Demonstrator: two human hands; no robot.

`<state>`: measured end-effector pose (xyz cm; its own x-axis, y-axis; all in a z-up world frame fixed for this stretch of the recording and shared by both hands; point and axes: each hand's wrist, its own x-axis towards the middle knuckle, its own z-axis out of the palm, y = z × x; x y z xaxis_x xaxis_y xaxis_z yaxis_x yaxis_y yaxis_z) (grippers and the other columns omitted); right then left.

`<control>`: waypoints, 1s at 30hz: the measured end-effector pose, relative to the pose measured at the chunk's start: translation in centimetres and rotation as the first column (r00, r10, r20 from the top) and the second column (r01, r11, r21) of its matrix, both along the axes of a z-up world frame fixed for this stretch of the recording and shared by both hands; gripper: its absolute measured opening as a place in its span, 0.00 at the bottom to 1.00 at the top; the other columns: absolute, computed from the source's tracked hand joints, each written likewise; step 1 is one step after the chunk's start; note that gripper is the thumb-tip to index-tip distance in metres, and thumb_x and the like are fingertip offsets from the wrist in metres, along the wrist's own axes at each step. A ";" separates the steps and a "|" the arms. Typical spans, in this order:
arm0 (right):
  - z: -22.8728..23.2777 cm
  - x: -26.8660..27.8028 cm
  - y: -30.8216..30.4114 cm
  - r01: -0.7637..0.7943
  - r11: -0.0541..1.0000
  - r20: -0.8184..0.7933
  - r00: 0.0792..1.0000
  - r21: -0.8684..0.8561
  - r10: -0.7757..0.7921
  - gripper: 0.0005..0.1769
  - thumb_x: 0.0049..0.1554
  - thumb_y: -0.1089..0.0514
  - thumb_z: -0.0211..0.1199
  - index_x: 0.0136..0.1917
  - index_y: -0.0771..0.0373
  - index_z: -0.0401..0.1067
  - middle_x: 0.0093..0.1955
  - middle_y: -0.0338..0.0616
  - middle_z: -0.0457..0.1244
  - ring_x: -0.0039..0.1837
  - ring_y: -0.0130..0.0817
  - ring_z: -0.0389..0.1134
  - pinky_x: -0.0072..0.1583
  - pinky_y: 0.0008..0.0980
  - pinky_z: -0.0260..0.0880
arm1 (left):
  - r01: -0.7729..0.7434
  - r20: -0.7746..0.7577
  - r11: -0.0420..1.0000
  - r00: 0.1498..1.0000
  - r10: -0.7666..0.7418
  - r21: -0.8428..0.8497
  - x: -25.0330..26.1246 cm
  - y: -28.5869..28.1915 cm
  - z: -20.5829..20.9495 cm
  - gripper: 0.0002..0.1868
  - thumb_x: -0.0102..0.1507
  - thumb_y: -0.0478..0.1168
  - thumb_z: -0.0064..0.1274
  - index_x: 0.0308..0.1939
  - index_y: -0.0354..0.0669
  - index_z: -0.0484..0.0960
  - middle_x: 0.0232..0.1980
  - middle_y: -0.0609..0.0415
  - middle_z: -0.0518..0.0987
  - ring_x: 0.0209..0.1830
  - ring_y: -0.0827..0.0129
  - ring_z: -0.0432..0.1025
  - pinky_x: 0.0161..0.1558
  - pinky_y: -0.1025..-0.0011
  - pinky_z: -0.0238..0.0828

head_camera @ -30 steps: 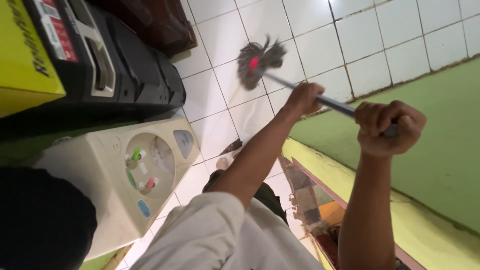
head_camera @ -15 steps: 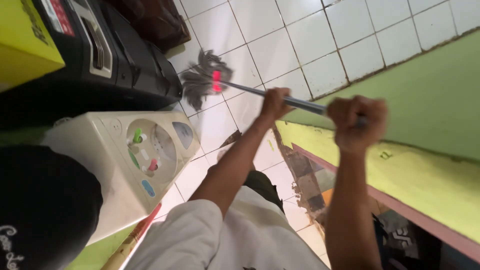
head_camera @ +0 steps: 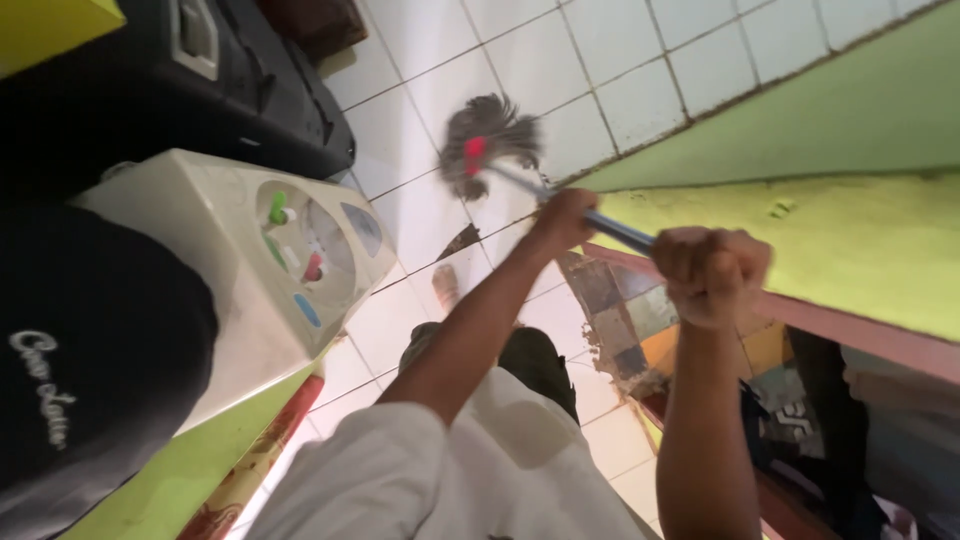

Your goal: Mop the tiled floor throughout the house and rinse the mop in a bucket.

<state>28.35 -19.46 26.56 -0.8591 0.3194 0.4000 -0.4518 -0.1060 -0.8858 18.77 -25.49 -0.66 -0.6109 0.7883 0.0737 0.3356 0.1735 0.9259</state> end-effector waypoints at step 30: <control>-1.2 15.3 1.8 -0.269 0.949 -0.015 0.963 -0.166 0.271 0.24 0.68 0.48 0.51 0.33 0.56 0.54 0.25 0.37 0.47 0.26 0.27 0.50 0.30 0.32 0.48 | -0.167 0.078 0.986 0.983 0.168 -0.007 16.6 -5.4 3.2 0.04 0.53 0.36 0.57 0.27 0.39 0.80 0.29 0.39 0.80 0.32 0.47 0.78 0.38 0.55 0.74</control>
